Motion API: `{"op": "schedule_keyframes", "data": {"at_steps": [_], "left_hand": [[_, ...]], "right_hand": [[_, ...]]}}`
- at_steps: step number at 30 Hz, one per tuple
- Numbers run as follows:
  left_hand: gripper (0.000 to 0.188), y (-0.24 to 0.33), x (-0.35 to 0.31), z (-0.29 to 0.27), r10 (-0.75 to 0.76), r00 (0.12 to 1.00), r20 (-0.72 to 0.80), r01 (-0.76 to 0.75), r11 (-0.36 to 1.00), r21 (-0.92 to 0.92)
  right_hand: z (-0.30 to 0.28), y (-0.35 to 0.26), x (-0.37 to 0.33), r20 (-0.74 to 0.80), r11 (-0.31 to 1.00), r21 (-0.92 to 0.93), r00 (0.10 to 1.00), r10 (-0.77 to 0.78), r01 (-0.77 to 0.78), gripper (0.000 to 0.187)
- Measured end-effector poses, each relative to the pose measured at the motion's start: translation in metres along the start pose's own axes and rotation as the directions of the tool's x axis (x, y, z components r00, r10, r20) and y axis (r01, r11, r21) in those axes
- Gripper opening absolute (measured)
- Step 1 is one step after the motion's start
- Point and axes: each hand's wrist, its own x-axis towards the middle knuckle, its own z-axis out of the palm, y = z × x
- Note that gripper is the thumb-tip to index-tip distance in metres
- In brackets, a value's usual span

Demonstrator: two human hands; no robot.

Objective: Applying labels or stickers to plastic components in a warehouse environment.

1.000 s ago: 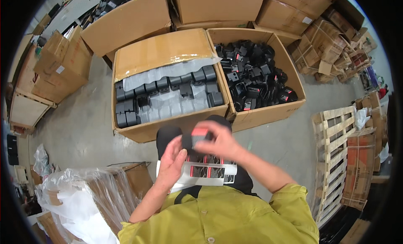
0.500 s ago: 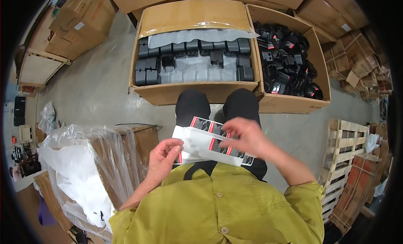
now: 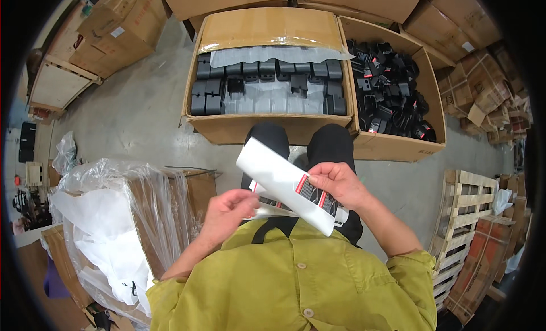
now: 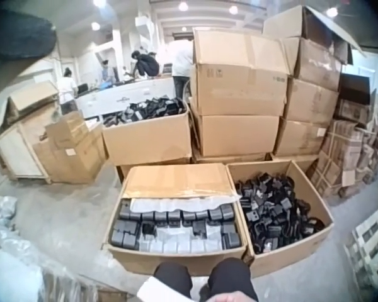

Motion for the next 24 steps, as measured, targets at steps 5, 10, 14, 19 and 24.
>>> {"op": "schedule_keyframes", "data": {"at_steps": [5, 10, 14, 19, 24], "left_hand": [[0.021, 0.009, 0.007, 0.039, 0.024, 0.996, 0.089, 0.005, 0.952, -0.305], [0.018, 0.006, 0.011, 0.046, 0.030, 0.989, 0.143, 0.027, 0.924, -0.381], [0.023, 0.001, 0.011, 0.048, 0.130, 0.984, 0.121, -0.087, 0.946, -0.312], [0.024, -0.005, 0.010, 0.048, 0.148, 0.971, 0.189, -0.093, 0.958, -0.271], [0.024, -0.009, 0.009, 0.046, 0.090, 0.972, 0.216, -0.017, 0.947, -0.321]], "right_hand": [[0.019, -0.007, 0.000, -0.033, 0.998, 0.039, 0.998, -0.057, 0.059, 0.016], [0.036, -0.014, -0.011, -0.037, 0.521, -0.708, 0.712, -0.701, 0.476, 0.019], [0.037, -0.013, -0.016, 0.056, 0.560, -0.694, 0.809, -0.585, 0.453, 0.014], [0.039, -0.014, -0.019, 0.141, 0.440, -0.758, 0.779, -0.611, 0.482, 0.011], [0.038, -0.014, -0.017, 0.175, 0.417, -0.766, 0.783, -0.597, 0.490, 0.007]]}}
